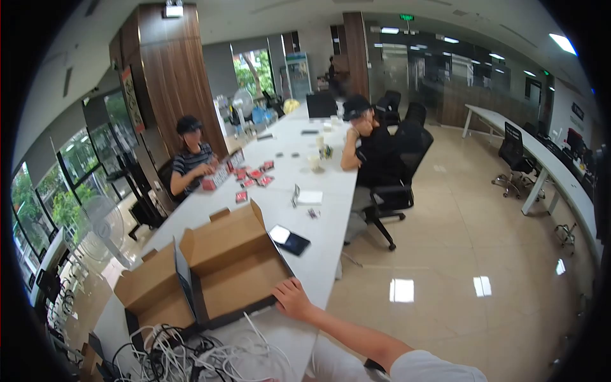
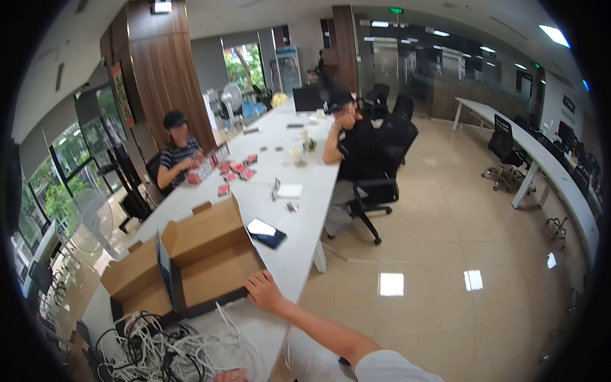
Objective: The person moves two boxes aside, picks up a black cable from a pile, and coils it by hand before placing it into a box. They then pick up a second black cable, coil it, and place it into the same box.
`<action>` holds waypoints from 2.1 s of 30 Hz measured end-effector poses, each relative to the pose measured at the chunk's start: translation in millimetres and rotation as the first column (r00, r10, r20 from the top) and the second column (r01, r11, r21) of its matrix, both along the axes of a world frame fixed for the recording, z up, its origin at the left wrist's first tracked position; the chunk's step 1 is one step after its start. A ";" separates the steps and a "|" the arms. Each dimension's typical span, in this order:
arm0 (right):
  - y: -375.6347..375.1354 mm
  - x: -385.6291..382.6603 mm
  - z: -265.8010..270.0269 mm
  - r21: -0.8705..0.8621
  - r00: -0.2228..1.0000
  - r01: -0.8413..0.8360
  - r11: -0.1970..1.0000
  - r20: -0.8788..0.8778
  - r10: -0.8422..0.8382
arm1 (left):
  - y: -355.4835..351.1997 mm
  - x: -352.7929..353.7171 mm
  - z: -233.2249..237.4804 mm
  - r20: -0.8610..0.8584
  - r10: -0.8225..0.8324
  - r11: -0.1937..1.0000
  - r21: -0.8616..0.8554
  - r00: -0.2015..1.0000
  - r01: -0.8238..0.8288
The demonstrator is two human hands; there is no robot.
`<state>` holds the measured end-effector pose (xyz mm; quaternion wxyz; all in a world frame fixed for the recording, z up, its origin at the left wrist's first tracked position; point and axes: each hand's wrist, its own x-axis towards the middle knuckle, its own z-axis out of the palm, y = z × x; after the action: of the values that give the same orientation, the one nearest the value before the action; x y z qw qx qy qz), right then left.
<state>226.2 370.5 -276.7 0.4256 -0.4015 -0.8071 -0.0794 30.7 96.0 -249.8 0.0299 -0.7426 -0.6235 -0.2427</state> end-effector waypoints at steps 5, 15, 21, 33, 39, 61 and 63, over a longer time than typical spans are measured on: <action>-5.6 0.8 -0.4 -0.025 1.000 -0.012 1.000 -0.026 0.012 | -2.4 -3.1 19.1 -0.020 0.153 0.967 -0.204 0.988 -0.154; -2.8 1.1 -3.6 0.002 0.999 -0.002 1.000 -0.051 0.002 | 3.4 16.5 8.9 0.102 -0.033 0.981 -0.186 0.994 0.052; -3.6 1.6 -2.0 0.019 0.998 -0.003 1.000 -0.063 0.004 | -7.1 7.6 14.1 0.322 0.077 0.991 -0.130 0.943 -0.036; -0.7 -0.8 -3.9 0.011 0.999 -0.003 1.000 -0.044 0.003 | -45.9 -6.7 11.5 0.361 0.082 0.994 -0.098 0.929 -0.050; -0.2 -3.3 -3.6 0.033 0.998 0.013 0.999 -0.066 -0.011 | -76.2 3.2 13.2 0.593 0.021 0.993 -0.105 0.805 0.051; -5.7 -20.0 -3.4 0.098 0.990 0.140 0.985 -0.001 -0.141 | -137.2 -65.1 45.8 0.659 0.104 0.985 0.034 0.745 -0.168; -4.1 -20.5 -5.1 0.117 0.989 0.145 0.983 -0.008 -0.145 | -147.5 -76.6 47.2 0.665 0.180 0.961 0.036 0.725 -0.273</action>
<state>205.8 366.4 -281.8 0.4411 -0.4333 -0.7699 -0.1576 -45.9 -51.5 -202.6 -0.1122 -0.5247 -0.6627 -0.5224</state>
